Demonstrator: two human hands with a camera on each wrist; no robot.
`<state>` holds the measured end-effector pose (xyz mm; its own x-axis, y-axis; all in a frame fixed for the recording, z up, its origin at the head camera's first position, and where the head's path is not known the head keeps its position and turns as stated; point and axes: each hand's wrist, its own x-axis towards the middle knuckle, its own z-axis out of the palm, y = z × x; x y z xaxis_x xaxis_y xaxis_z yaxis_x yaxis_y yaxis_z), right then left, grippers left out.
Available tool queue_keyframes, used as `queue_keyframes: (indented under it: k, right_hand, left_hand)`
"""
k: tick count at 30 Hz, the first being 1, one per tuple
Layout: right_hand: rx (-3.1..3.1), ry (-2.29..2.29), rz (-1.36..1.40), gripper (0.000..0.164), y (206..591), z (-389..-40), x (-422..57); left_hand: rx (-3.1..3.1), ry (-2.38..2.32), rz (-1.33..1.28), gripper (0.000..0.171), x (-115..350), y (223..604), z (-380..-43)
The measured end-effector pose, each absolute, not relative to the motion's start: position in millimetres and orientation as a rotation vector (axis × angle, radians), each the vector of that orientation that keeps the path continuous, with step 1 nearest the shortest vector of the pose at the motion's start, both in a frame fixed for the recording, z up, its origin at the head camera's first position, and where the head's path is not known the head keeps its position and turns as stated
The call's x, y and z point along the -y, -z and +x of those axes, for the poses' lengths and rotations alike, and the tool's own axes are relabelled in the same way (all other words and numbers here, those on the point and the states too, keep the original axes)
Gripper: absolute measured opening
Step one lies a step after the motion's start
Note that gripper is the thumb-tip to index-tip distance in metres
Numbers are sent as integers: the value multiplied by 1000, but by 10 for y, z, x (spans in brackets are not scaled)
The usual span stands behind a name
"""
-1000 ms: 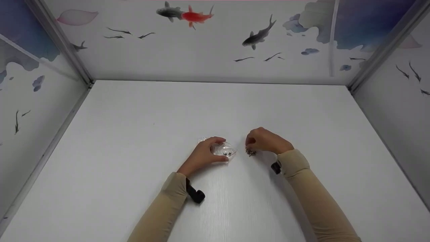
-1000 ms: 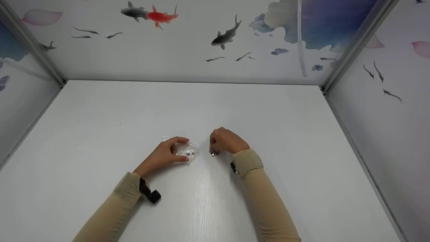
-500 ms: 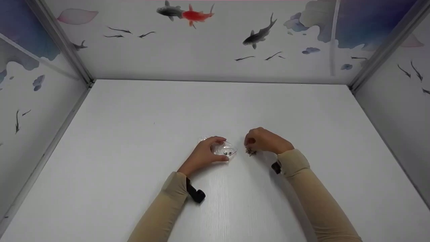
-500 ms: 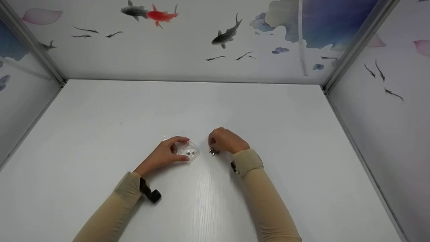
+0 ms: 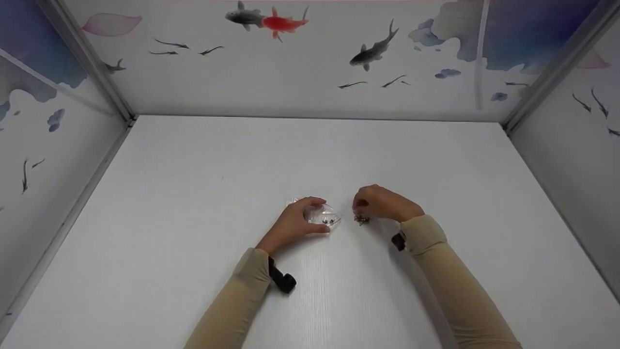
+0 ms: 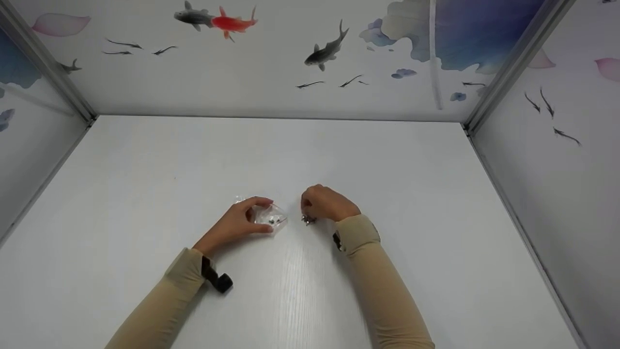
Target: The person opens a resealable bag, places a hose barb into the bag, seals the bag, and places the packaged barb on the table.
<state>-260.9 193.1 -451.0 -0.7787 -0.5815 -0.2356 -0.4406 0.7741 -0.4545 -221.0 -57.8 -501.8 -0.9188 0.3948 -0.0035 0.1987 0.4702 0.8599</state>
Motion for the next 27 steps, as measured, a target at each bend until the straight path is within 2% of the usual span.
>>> queue_keyframes:
  k: [11, 27]
  right_hand:
    - [-2570, 622, -772, 10, 4466, -2617, -1900]
    - [-2631, 612, -910, 13, 4394, -2594, -1774]
  left_hand:
    - [-2506, -1444, 509, 65, 576, 5013, -2205]
    - [-2511, -1444, 508, 65, 574, 5027, -2214]
